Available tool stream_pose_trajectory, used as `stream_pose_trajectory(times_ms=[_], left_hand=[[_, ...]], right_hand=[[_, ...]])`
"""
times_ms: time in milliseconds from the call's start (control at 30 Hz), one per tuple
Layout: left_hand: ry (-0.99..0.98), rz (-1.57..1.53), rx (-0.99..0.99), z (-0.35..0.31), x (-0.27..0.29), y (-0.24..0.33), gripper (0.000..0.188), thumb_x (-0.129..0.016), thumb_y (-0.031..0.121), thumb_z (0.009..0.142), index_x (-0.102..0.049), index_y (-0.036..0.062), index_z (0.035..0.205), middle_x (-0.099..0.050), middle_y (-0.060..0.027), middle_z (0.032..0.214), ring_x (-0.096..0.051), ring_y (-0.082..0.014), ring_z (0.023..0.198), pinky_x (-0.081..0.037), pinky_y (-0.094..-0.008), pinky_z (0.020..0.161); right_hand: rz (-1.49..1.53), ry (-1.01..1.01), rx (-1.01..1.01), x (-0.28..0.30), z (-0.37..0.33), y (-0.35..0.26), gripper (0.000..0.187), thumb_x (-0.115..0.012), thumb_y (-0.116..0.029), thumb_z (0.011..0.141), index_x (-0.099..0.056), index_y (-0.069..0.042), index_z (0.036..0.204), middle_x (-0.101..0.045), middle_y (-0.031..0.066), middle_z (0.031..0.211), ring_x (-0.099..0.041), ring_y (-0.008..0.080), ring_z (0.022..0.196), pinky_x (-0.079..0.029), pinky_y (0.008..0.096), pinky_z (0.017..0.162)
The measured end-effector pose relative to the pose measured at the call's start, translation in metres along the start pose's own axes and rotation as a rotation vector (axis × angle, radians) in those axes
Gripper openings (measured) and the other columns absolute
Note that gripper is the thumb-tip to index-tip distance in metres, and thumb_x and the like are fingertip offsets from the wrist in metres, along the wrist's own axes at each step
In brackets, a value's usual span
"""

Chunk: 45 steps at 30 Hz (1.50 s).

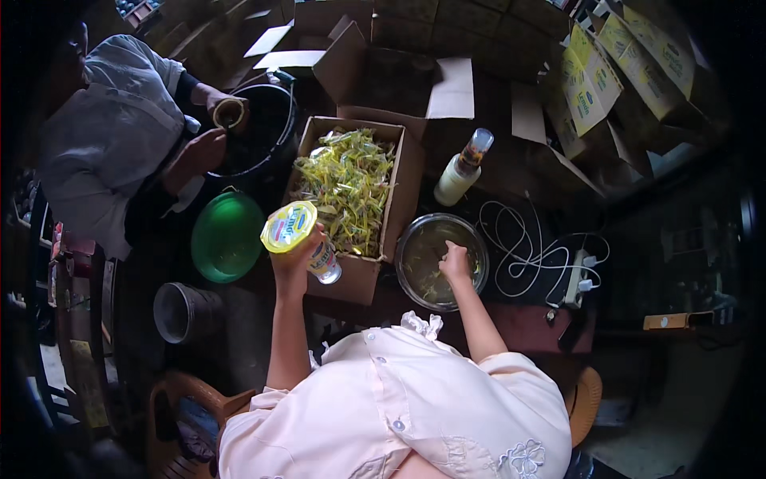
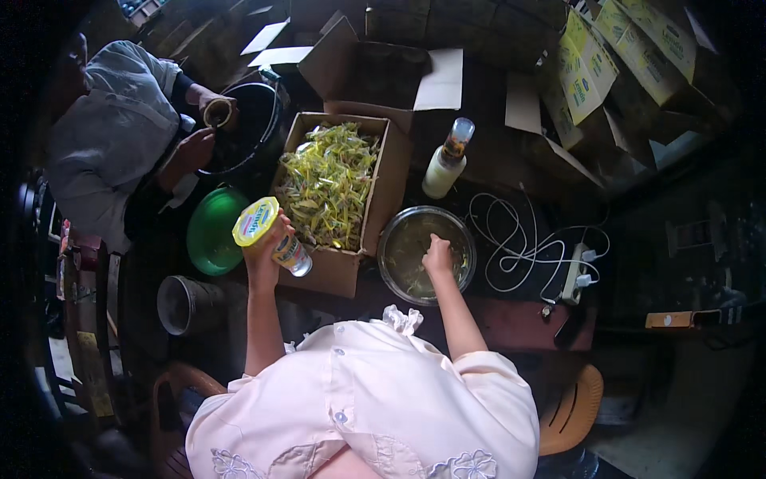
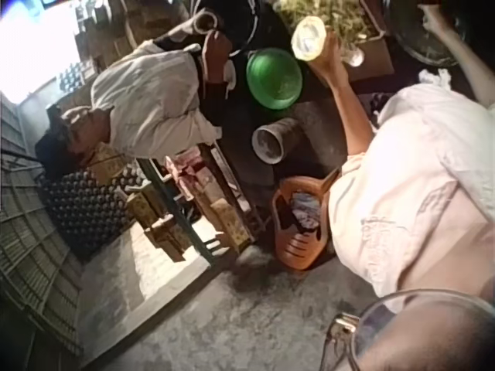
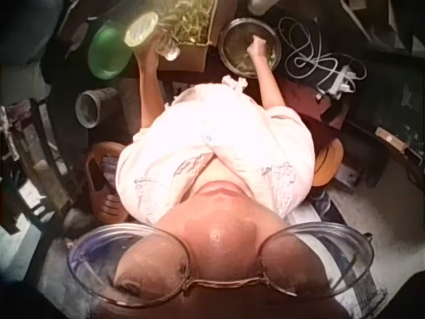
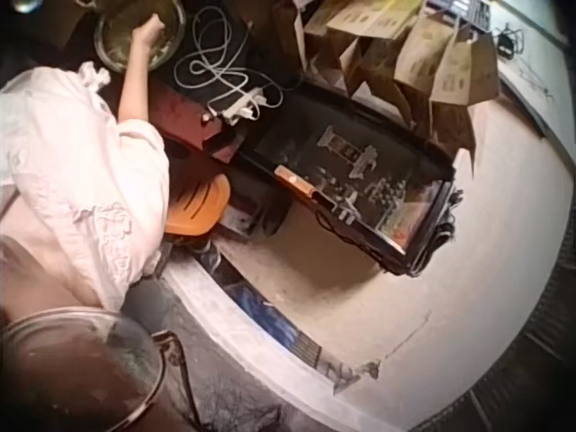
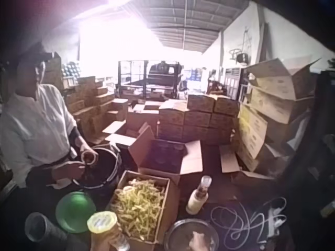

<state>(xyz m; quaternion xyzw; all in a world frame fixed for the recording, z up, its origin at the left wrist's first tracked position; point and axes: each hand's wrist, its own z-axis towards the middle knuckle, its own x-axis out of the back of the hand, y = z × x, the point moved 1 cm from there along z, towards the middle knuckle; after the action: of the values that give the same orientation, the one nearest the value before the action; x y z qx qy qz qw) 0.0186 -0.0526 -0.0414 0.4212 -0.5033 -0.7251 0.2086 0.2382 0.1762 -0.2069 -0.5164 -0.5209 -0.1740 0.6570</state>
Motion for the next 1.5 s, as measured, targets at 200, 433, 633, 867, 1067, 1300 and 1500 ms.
stream_pose_trajectory(times_ms=[200,433,633,867,1067,1300,1500], left_hand=[[-0.001,0.033,0.031,0.005,-0.012,-0.001,0.046,-0.066,-0.003,0.07,-0.043,0.0049,0.109,-0.059,-0.0072,0.089,-0.059,-0.0137,0.079,-0.049,-0.0277,0.07],[-0.085,0.356,-0.055,0.022,-0.013,0.016,0.048,-0.072,0.002,0.062,-0.047,0.0033,0.103,-0.054,-0.0035,0.091,-0.053,-0.0106,0.081,-0.046,-0.0254,0.073],[-0.159,0.391,-0.067,0.018,-0.012,0.021,0.052,-0.074,0.005,0.058,-0.047,0.0028,0.102,-0.053,-0.0037,0.093,-0.051,-0.0108,0.085,-0.042,-0.0257,0.078],[-0.076,0.284,-0.038,0.0,0.0,0.001,0.052,-0.072,0.012,0.067,-0.043,0.0056,0.11,-0.058,-0.0057,0.089,-0.059,-0.0149,0.081,-0.05,-0.0301,0.072],[0.006,0.244,-0.001,-0.007,0.007,-0.001,0.049,-0.072,0.007,0.063,-0.045,0.0045,0.105,-0.054,-0.005,0.09,-0.055,-0.013,0.082,-0.047,-0.0279,0.072],[0.037,0.198,0.064,-0.011,0.014,0.012,0.045,-0.07,0.001,0.063,-0.048,0.0018,0.102,-0.055,-0.0048,0.091,-0.054,-0.0121,0.081,-0.045,-0.0266,0.073],[-0.046,-0.12,0.093,-0.013,0.015,0.02,0.042,-0.068,0.009,0.07,-0.049,0.0013,0.107,-0.06,-0.0095,0.088,-0.059,-0.0154,0.077,-0.049,-0.0294,0.069]], right_hand=[[-0.124,-0.016,0.008,0.03,-0.013,-0.008,0.048,-0.061,0.002,0.056,-0.06,-0.003,0.104,-0.063,0.0152,0.071,-0.063,0.0287,0.072,-0.05,0.0377,0.071],[-0.2,-0.055,0.048,0.1,-0.018,-0.034,0.047,-0.062,-0.004,0.056,-0.062,-0.007,0.102,-0.064,0.0125,0.073,-0.064,0.0254,0.07,-0.051,0.0353,0.07],[0.314,-0.047,0.115,0.136,-0.03,-0.059,0.044,-0.063,-0.001,0.06,-0.061,-0.004,0.103,-0.065,0.0124,0.073,-0.064,0.0225,0.065,-0.051,0.0311,0.063],[-0.183,-0.016,0.085,0.113,-0.042,-0.049,0.04,-0.059,-0.003,0.06,-0.064,-0.012,0.099,-0.064,0.011,0.073,-0.063,0.0267,0.07,-0.05,0.0369,0.069],[0.399,-0.012,0.031,0.141,-0.042,-0.06,0.043,-0.059,-0.002,0.059,-0.062,-0.005,0.102,-0.063,0.014,0.07,-0.063,0.0248,0.063,-0.05,0.032,0.063],[-0.1,-0.005,0.055,0.106,-0.041,-0.028,0.043,-0.056,-0.001,0.058,-0.062,-0.006,0.101,-0.063,0.0129,0.069,-0.063,0.0263,0.065,-0.051,0.0351,0.065],[0.477,-0.057,-0.001,0.154,-0.04,-0.047,0.052,-0.067,-0.002,0.058,-0.057,-0.002,0.109,-0.063,0.005,0.069,-0.055,0.0064,0.057,-0.046,0.02,0.056]])
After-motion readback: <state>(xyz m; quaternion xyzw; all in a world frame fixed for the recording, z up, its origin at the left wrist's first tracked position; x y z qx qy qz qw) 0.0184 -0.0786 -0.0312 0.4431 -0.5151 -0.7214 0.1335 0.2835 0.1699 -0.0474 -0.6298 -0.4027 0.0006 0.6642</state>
